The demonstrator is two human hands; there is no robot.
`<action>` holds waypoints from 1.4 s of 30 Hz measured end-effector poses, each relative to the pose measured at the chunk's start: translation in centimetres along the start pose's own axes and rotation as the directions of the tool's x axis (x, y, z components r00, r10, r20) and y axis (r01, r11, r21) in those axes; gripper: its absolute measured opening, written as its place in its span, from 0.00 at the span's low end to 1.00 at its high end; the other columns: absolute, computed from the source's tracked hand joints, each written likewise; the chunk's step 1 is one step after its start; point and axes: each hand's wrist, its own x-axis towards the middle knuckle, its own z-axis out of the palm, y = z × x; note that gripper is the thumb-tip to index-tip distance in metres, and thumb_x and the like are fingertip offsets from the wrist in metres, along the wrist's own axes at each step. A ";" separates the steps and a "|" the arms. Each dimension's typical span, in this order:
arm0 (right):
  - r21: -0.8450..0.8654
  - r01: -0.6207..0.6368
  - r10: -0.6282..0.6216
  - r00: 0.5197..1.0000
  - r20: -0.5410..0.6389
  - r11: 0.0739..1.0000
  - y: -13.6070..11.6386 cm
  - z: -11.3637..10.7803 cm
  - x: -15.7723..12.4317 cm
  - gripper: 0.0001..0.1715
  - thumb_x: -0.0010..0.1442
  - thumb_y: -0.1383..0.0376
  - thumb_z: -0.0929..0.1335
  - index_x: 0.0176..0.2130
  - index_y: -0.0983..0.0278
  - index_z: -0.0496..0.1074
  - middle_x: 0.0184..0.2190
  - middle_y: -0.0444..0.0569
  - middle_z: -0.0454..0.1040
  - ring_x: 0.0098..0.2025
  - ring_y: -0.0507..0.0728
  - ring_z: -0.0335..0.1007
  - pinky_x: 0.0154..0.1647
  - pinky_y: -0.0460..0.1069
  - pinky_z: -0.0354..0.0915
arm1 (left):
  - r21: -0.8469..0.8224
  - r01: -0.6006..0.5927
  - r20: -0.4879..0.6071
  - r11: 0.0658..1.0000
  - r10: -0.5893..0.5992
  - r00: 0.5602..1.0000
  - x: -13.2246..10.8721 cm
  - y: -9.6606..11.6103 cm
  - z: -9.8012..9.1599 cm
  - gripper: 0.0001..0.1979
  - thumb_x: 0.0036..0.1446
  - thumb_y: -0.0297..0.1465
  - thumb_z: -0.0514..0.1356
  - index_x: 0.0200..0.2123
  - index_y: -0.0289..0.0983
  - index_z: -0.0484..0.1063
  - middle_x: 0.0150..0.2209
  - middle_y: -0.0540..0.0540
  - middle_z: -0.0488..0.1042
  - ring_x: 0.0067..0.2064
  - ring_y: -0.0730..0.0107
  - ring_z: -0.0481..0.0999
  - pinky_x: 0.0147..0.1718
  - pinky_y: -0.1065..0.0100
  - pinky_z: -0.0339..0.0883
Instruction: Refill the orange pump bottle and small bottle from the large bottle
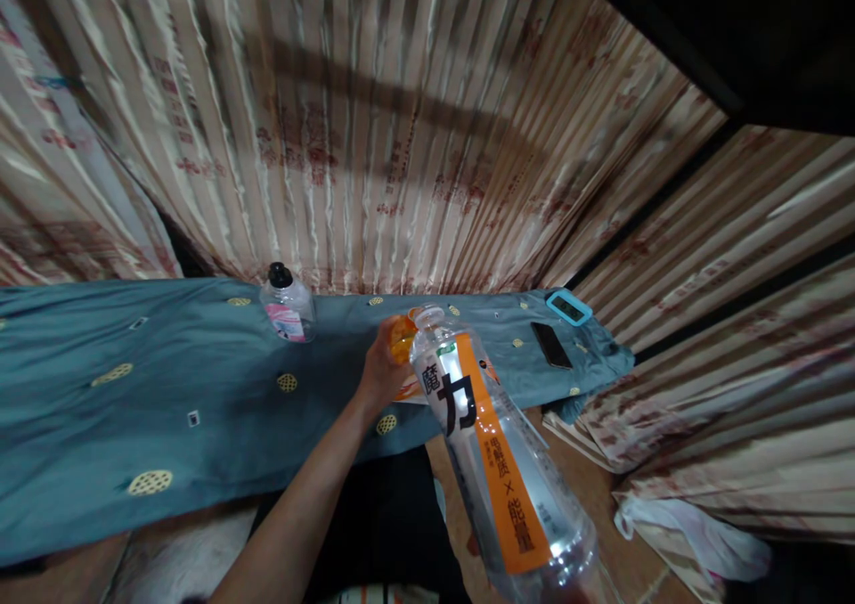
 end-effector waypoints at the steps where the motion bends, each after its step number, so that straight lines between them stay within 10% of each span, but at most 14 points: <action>1: 0.000 -0.002 0.002 1.000 0.001 1.000 0.0 -0.1 0.0 0.22 0.70 0.53 0.71 0.56 0.64 0.74 0.50 0.52 0.78 0.45 0.59 0.79 0.45 0.57 0.78 | -0.010 -0.004 0.000 1.000 0.004 1.000 0.0 0.0 0.0 0.28 0.45 0.30 0.69 0.50 0.41 0.68 0.44 0.48 0.82 0.42 0.60 0.84 0.45 0.59 0.79; 42: 0.009 0.046 -0.046 0.998 0.031 0.999 0.3 -0.6 0.0 0.21 0.70 0.55 0.71 0.57 0.63 0.72 0.50 0.52 0.77 0.43 0.58 0.78 0.39 0.54 0.79 | 0.077 -0.150 0.025 0.986 0.148 0.989 0.0 -2.6 0.6 0.32 0.48 0.31 0.70 0.56 0.40 0.65 0.47 0.44 0.82 0.42 0.60 0.84 0.45 0.59 0.80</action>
